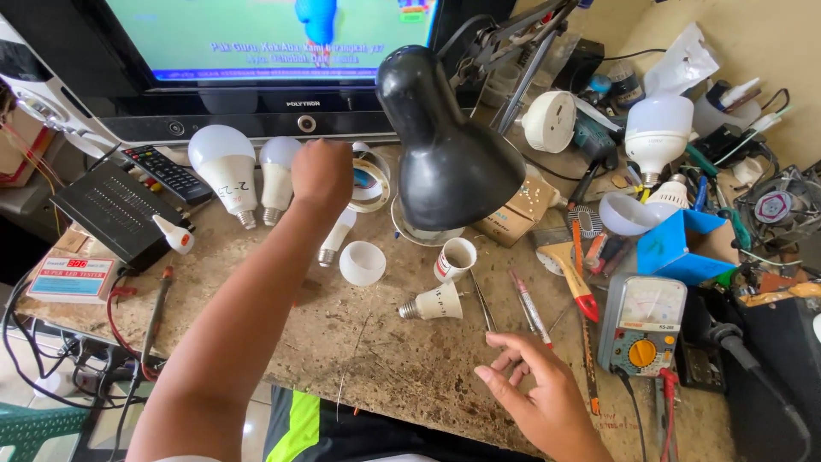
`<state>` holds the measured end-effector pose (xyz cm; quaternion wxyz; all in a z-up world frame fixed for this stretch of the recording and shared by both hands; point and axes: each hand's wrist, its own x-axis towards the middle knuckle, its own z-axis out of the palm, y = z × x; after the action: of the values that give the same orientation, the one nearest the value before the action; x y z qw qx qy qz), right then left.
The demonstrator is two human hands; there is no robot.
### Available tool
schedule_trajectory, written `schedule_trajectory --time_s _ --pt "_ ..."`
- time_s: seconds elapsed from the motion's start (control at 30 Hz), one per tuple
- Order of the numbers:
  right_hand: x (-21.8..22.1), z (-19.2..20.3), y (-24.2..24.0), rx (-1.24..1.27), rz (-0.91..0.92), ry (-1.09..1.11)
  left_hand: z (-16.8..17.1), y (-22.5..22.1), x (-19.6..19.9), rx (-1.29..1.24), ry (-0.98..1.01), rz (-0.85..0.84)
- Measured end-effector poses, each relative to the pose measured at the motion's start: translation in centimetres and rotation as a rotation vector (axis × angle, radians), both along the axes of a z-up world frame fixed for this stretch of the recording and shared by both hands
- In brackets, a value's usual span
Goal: Inspecting and testing a series of LED light bulbs using a desk lamp and other diagnostic tools on a workbench.
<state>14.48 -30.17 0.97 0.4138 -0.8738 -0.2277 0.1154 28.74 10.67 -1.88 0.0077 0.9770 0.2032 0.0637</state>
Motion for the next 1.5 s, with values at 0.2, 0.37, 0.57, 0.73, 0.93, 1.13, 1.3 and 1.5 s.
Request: schedule_trajectory --time_s 0.2,0.37,0.57,0.73,0.93,1.13,1.3,1.5 --pt "2.2 1.2 2.7 0.009 0.109 -0.168 2.0 0.6 -3.0 -0.14 -0.187 -0.015" --pt "3.4 2.4 4.5 0.146 -0.016 0.009 6.8 -4.6 -10.2 -0.248 -0.257 -0.127" --pt "4.1 5.8 5.2 0.247 0.111 0.327 7.7 -12.5 -16.5 -0.361 -0.379 -0.271" --pt "4.4 8.6 5.1 0.121 0.13 0.213 6.2 -17.7 -17.0 -0.344 -0.542 -0.367" --pt "8.7 13.7 1.7 -0.186 -0.012 0.055 8.4 -20.7 -13.2 -0.394 -0.709 -0.468" --pt "14.9 19.7 -1.6 -0.42 -0.318 -0.008 8.6 -16.6 -12.5 -0.498 -0.551 -0.457" --pt "24.6 14.9 -3.6 -0.345 -0.291 -0.185 5.5 -10.0 -10.6 -0.257 -0.413 -0.244" --pt "32.2 4.9 -4.4 -0.441 -0.165 -0.408 4.1 -8.4 -7.8 -0.384 -0.081 -0.164"
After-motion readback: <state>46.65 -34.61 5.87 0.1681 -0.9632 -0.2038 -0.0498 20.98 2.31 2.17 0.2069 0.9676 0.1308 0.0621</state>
